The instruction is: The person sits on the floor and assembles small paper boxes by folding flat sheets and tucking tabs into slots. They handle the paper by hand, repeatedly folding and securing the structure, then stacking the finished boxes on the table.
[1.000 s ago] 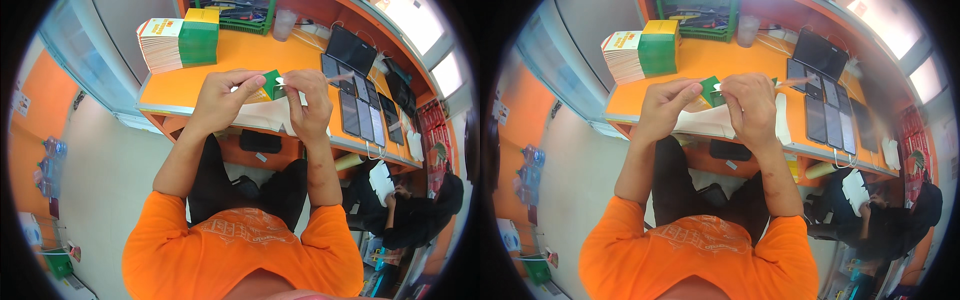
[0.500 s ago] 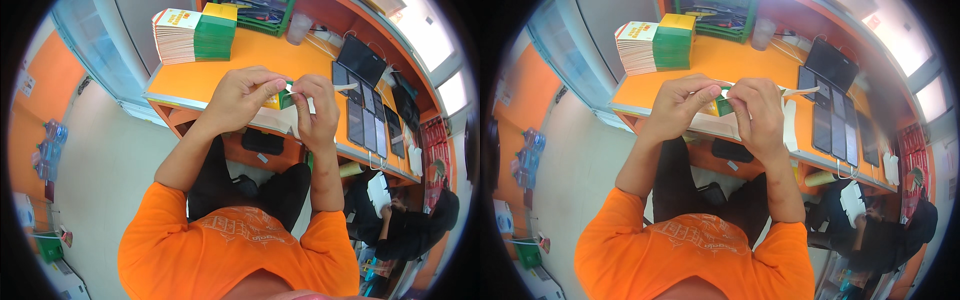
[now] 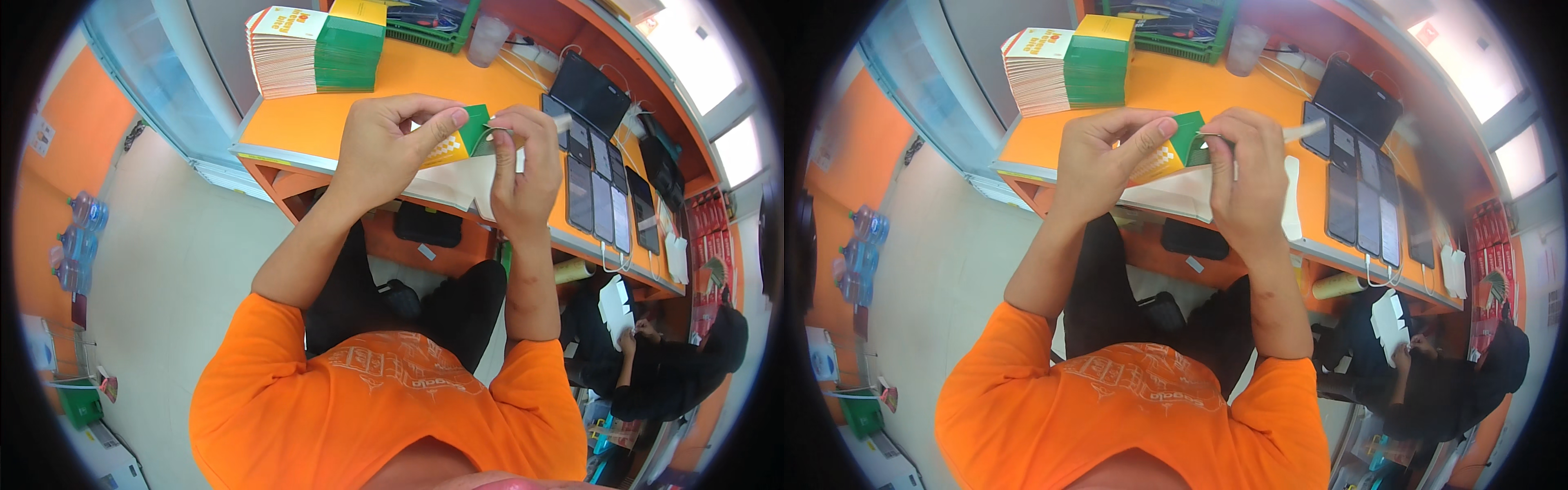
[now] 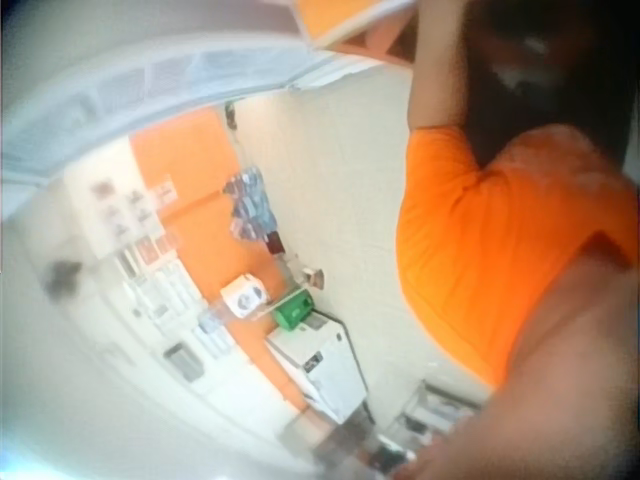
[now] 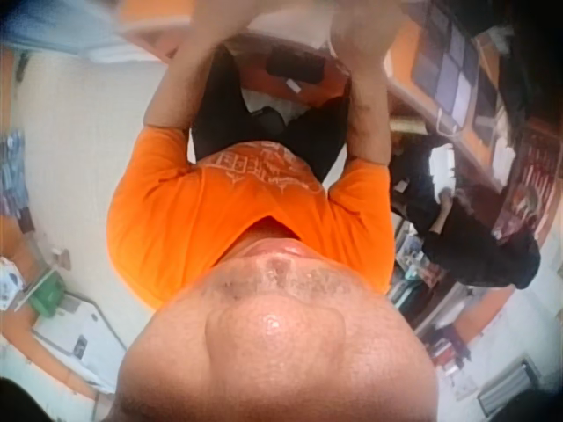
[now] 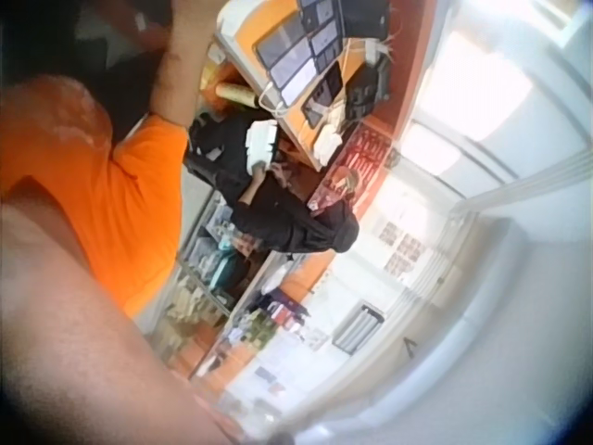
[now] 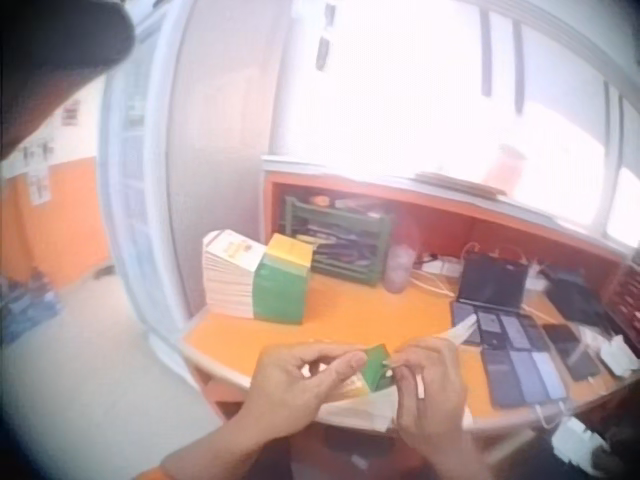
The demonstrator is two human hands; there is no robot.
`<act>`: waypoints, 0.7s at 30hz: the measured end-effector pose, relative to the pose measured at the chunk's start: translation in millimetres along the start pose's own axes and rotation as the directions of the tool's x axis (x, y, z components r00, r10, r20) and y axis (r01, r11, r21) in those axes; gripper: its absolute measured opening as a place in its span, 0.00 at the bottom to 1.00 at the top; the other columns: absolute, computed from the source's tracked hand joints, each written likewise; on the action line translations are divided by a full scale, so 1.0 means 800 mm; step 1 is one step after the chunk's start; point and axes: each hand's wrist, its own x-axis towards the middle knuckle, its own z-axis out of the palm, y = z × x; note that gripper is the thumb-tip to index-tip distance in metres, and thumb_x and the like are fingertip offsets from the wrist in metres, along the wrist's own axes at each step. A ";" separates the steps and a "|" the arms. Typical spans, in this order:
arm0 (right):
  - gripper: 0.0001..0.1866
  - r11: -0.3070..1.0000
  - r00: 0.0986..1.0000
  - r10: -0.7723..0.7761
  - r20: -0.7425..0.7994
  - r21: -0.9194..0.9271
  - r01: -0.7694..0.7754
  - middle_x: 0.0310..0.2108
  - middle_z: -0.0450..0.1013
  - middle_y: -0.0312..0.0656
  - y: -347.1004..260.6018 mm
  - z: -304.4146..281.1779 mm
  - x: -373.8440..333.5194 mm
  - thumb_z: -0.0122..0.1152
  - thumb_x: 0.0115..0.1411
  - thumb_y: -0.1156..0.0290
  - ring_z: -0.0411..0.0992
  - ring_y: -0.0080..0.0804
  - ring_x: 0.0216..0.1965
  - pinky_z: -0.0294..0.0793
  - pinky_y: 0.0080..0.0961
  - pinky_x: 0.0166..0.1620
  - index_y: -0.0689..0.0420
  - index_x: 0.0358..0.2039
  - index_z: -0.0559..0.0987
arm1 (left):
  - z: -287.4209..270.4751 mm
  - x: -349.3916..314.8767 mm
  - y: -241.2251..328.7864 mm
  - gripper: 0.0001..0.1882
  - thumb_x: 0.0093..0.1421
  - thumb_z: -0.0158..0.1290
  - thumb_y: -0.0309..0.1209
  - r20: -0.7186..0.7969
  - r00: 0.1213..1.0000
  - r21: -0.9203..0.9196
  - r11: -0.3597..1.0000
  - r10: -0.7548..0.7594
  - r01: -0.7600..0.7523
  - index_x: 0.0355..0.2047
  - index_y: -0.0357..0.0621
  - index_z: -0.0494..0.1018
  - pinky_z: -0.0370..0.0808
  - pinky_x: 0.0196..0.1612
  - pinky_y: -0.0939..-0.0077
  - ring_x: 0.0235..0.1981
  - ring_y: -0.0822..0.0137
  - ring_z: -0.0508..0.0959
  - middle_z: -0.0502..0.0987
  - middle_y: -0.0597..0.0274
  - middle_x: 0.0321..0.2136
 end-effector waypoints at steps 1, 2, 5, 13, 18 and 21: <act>0.10 1.000 1.000 -0.022 -0.001 -0.004 0.022 0.40 0.74 0.46 0.001 0.003 -0.002 0.62 0.59 0.83 0.73 0.45 0.43 0.72 0.37 0.46 0.59 0.41 0.77 | 0.001 0.000 0.000 0.14 0.62 0.64 0.35 0.012 1.000 -0.009 1.000 -0.009 0.009 0.39 0.35 0.84 0.72 0.31 0.83 0.28 0.81 0.76 0.83 0.64 0.27; 0.10 0.999 0.999 -0.044 -0.004 -0.005 0.044 0.40 0.74 0.46 0.001 0.007 -0.002 0.62 0.59 0.83 0.72 0.45 0.43 0.71 0.37 0.46 0.59 0.41 0.77 | 0.001 0.000 0.001 0.14 0.62 0.64 0.35 0.023 1.000 -0.016 1.000 -0.017 0.017 0.39 0.35 0.84 0.71 0.31 0.83 0.28 0.81 0.76 0.83 0.64 0.26; 0.11 0.998 0.998 -0.055 -0.005 0.009 0.055 0.40 0.73 0.45 0.002 0.011 -0.003 0.62 0.58 0.83 0.71 0.46 0.43 0.70 0.38 0.46 0.59 0.41 0.76 | 0.001 0.000 0.001 0.14 0.62 0.64 0.36 0.031 1.000 -0.006 1.000 -0.004 0.004 0.38 0.35 0.84 0.70 0.30 0.84 0.27 0.81 0.75 0.83 0.65 0.26; 0.11 0.996 0.996 -0.094 -0.004 0.011 0.094 0.40 0.74 0.45 -0.003 0.013 0.002 0.62 0.58 0.83 0.72 0.45 0.43 0.71 0.38 0.46 0.59 0.41 0.76 | -0.004 0.000 0.001 0.15 0.63 0.63 0.37 0.077 0.997 -0.023 0.999 0.027 -0.025 0.41 0.36 0.84 0.74 0.33 0.82 0.30 0.77 0.79 0.85 0.61 0.30; 0.11 0.988 0.998 0.046 0.045 0.145 -0.052 0.40 0.76 0.44 -0.005 0.005 0.001 0.63 0.59 0.83 0.75 0.40 0.44 0.73 0.33 0.48 0.59 0.42 0.75 | 0.001 -0.001 -0.008 0.13 0.64 0.62 0.33 0.088 0.987 -0.102 0.987 0.133 -0.124 0.42 0.35 0.83 0.73 0.33 0.81 0.30 0.78 0.76 0.83 0.64 0.30; 0.13 0.907 0.961 0.232 0.152 0.322 -0.270 0.39 0.76 0.42 -0.012 -0.005 0.005 0.63 0.60 0.82 0.76 0.33 0.43 0.74 0.29 0.48 0.60 0.45 0.74 | -0.006 0.002 0.003 0.12 0.64 0.61 0.30 0.205 0.949 0.046 0.966 0.240 -0.255 0.43 0.34 0.81 0.74 0.34 0.79 0.30 0.75 0.78 0.82 0.61 0.31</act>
